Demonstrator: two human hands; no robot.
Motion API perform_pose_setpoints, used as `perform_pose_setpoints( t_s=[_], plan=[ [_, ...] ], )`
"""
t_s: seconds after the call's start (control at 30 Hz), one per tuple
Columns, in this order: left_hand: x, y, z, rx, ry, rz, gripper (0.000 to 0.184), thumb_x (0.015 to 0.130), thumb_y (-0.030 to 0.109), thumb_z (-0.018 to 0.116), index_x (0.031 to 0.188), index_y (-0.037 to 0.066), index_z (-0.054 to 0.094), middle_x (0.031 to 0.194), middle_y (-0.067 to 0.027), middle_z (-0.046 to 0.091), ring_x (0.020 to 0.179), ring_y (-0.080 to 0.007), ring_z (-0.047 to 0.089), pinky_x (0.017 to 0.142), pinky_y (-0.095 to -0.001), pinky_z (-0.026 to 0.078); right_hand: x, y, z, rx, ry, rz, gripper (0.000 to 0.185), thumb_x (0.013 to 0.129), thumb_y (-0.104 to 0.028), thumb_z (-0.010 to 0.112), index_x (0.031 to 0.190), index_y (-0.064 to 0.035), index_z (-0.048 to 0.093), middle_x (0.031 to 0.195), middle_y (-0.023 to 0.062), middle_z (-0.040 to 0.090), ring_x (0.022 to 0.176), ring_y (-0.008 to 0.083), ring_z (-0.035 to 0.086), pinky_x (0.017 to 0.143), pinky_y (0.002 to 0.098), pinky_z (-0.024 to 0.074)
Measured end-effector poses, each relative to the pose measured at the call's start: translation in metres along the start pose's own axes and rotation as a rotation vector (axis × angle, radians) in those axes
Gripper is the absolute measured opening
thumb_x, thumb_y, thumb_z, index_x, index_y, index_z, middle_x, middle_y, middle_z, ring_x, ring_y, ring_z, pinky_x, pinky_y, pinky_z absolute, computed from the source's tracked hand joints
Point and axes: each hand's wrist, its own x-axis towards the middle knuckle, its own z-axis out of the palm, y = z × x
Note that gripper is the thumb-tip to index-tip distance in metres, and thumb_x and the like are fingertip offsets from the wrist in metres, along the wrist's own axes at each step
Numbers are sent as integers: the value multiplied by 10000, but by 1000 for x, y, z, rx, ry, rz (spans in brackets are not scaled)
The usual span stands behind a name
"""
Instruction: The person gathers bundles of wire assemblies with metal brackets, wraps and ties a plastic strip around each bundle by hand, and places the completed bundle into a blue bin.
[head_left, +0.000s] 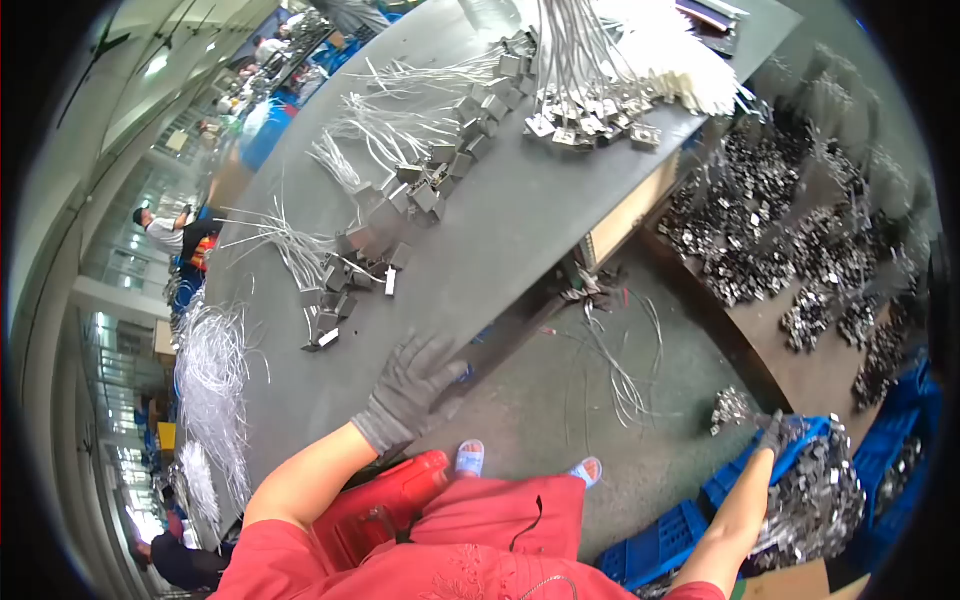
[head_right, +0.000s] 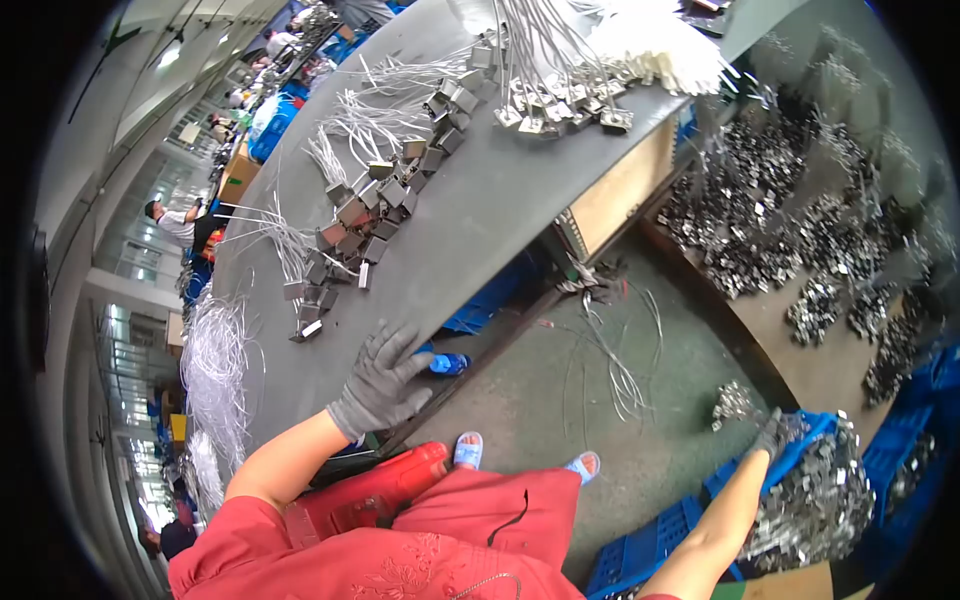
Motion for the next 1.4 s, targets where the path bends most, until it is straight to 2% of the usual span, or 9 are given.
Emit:
perform_pose_setpoints(
  t_s=[0.1,0.33,0.5,0.57,0.73,0.77,0.83,0.97,1.4],
  plan=[
    [0,-4,2,-24,2,21,541,611,259,715,1094,131,509,1274,-171,380,1207,-353,354,1032,-505,246,21,16,37,-337,63,75,539,875,-395,445,1282,-42,417,1283,108,463,1170,254,435,979,333,313],
    [0,-5,-3,-74,12,27,553,612,258,715,1108,129,507,1271,-172,383,1218,-361,338,1029,-504,242,-27,-47,36,1094,-503,594,449,848,-324,527,1216,-74,471,1172,77,530,1037,205,510,852,314,397],
    [-6,-10,-5,-65,-39,34,546,645,366,677,1114,134,522,1265,-146,400,1222,-346,318,1040,-492,212,-120,-351,-176,1235,-156,-554,379,843,-109,562,1208,-47,481,1095,72,564,967,158,529,831,269,422],
    [-9,-11,-6,-28,-96,14,534,669,439,633,1103,139,547,1294,-117,393,1229,-314,311,1051,-482,186,-160,-453,-284,1470,-240,-929,481,841,-38,532,1295,-16,374,1261,124,466,1169,215,445,974,304,351],
    [-11,-18,-12,-43,-82,27,503,715,463,575,1096,135,579,1319,-100,382,1235,-277,315,1062,-461,174,-211,-620,-415,1285,-192,-1174,947,689,-191,738,1392,-30,126,1394,201,285,1308,278,253,1055,328,222],
    [-11,-19,-13,-58,-71,29,498,722,459,570,1098,133,580,1318,-100,383,1235,-274,316,1063,-456,173,-209,-644,-417,1063,-64,-1138,955,708,-190,730,1398,-31,89,1289,178,432,1206,252,397,989,319,313],
    [-13,-20,-16,-46,-65,26,503,747,461,540,1124,129,571,1331,-98,376,1235,-266,323,1066,-444,170,-200,-669,-421,1363,-695,-995,799,734,-197,715,1357,-24,246,1101,108,554,998,187,511,873,293,387],
    [-15,-22,-16,-22,-102,25,512,757,458,522,1146,127,560,1341,-92,376,1236,-265,325,1065,-443,171,-221,-646,-421,1423,-693,-954,372,765,-200,689,1062,-25,549,861,1,556,785,97,493,717,243,415],
    [-22,-14,-4,-46,147,46,429,637,415,612,975,151,594,1249,-101,432,1207,-291,334,1026,-487,211,-262,-484,-472,1777,-360,-948,112,815,-87,631,902,-65,563,793,-56,488,732,70,437,657,230,391]
  ],
)
